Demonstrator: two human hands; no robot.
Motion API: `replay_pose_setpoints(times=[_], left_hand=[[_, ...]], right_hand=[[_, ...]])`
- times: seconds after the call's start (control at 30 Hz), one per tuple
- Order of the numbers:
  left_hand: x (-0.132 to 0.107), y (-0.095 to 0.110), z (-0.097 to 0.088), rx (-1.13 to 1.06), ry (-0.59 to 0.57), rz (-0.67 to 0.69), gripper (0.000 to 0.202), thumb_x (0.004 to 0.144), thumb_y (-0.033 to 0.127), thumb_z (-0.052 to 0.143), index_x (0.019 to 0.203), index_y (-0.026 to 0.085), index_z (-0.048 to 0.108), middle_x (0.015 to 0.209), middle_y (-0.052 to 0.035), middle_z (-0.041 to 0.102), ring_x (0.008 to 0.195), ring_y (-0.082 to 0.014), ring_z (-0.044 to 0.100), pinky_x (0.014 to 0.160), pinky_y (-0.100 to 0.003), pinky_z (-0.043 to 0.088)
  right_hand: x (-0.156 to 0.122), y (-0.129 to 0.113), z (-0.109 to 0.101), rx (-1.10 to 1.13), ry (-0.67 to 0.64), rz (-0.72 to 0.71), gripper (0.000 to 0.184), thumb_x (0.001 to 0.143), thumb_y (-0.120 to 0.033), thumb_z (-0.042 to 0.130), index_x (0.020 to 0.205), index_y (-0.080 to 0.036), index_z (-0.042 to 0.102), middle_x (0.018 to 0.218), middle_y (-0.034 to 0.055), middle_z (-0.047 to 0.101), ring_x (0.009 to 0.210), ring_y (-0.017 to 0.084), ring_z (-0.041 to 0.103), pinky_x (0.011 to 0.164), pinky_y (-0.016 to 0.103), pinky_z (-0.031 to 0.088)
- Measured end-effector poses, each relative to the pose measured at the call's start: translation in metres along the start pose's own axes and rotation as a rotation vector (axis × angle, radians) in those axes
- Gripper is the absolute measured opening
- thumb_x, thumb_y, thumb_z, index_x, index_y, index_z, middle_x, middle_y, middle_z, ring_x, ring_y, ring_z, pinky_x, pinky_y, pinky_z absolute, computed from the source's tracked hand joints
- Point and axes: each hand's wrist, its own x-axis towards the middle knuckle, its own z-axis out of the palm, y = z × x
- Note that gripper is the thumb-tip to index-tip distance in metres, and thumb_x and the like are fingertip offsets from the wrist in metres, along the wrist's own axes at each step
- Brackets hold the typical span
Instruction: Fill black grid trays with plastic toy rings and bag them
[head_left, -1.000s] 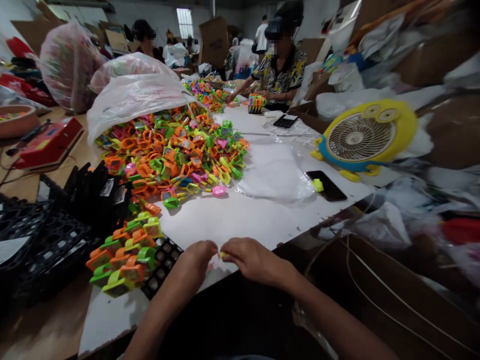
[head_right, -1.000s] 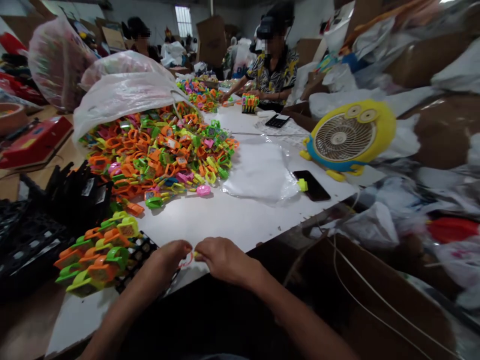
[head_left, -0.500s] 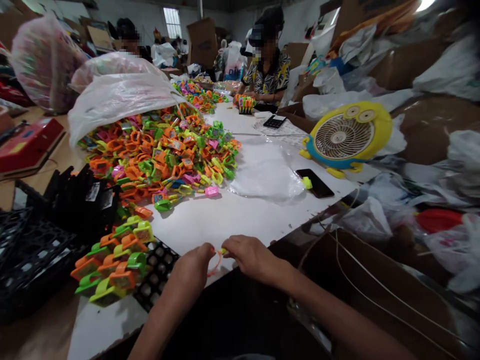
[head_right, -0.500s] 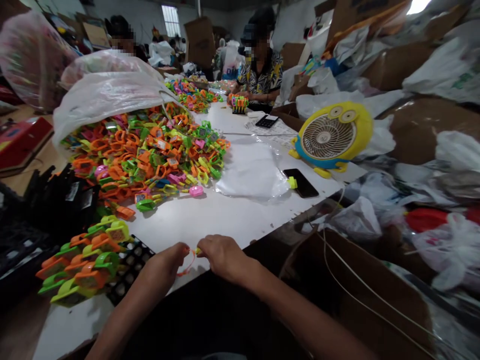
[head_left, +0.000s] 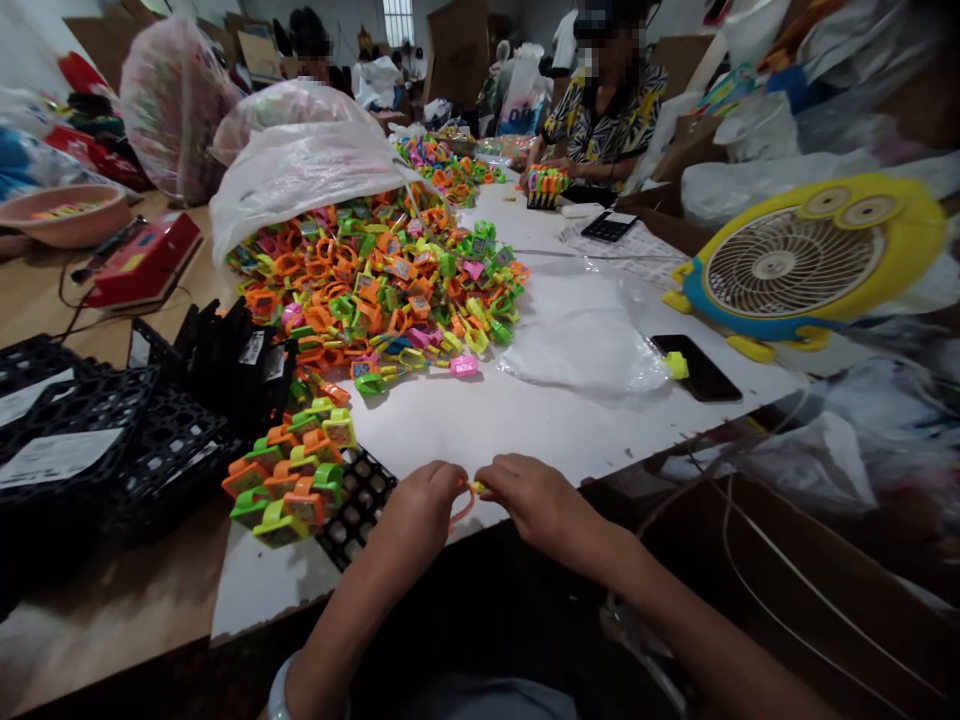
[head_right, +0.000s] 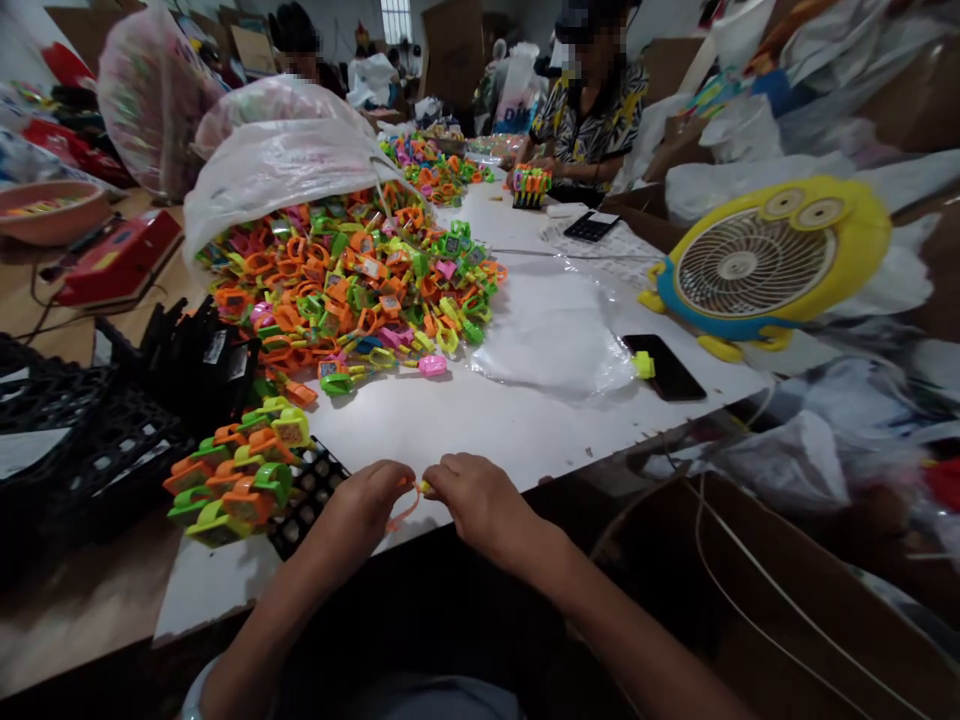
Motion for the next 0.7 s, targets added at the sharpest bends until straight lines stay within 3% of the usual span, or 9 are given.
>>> replay_pose_setpoints(times=[0.17,0.3,0.4,0.57,0.7], left_hand=[[-0.005,-0.009,0.003,0.108,0.129,0.102,0.018,0.091,0.009,0.045,0.089,0.017,0.061,0.081,-0.0054,0.067,0.075,-0.0183,0.064,0.066,-0.027,0.049],[-0.009,-0.009,-0.001,0.032,0.222,0.154,0.021,0.092,0.009,0.042,0.092,0.018,0.060,0.080,-0.0041,0.068,0.073,-0.0151,0.064,0.066,-0.024,0.050],[-0.011,-0.008,-0.002,0.016,0.233,0.167,0.024,0.090,0.005,0.042,0.096,0.018,0.061,0.085,-0.0049,0.069,0.078,-0.0152,0.065,0.069,-0.025,0.052],[-0.011,-0.008,0.004,0.175,0.244,0.251,0.021,0.088,0.006,0.049,0.099,0.018,0.062,0.098,-0.0083,0.069,0.087,-0.0196,0.066,0.076,-0.031,0.055],[-0.012,-0.009,0.010,0.222,0.271,0.300,0.020,0.089,0.006,0.051,0.102,0.017,0.061,0.099,-0.0100,0.068,0.088,-0.0203,0.065,0.077,-0.033,0.055]], right_hand=[[0.010,-0.009,0.002,-0.083,-0.008,0.003,0.017,0.094,-0.013,0.047,0.091,-0.017,0.064,0.075,0.0042,0.061,0.069,0.017,0.053,0.064,0.030,0.038],[0.014,-0.007,-0.006,0.216,-0.050,-0.015,0.015,0.096,-0.019,0.048,0.096,-0.019,0.064,0.085,0.0042,0.066,0.077,0.016,0.059,0.070,0.028,0.044],[0.012,-0.004,-0.011,0.393,-0.062,-0.051,0.018,0.099,-0.026,0.046,0.099,-0.020,0.063,0.091,0.0044,0.066,0.083,0.016,0.061,0.075,0.029,0.047],[0.007,-0.004,-0.007,0.394,-0.050,0.048,0.019,0.097,-0.036,0.052,0.095,-0.019,0.061,0.090,0.0042,0.065,0.083,0.017,0.058,0.074,0.030,0.046],[0.008,-0.007,-0.001,0.370,-0.011,0.077,0.018,0.096,-0.030,0.052,0.083,-0.019,0.060,0.080,0.0019,0.062,0.076,0.016,0.055,0.070,0.028,0.042]])
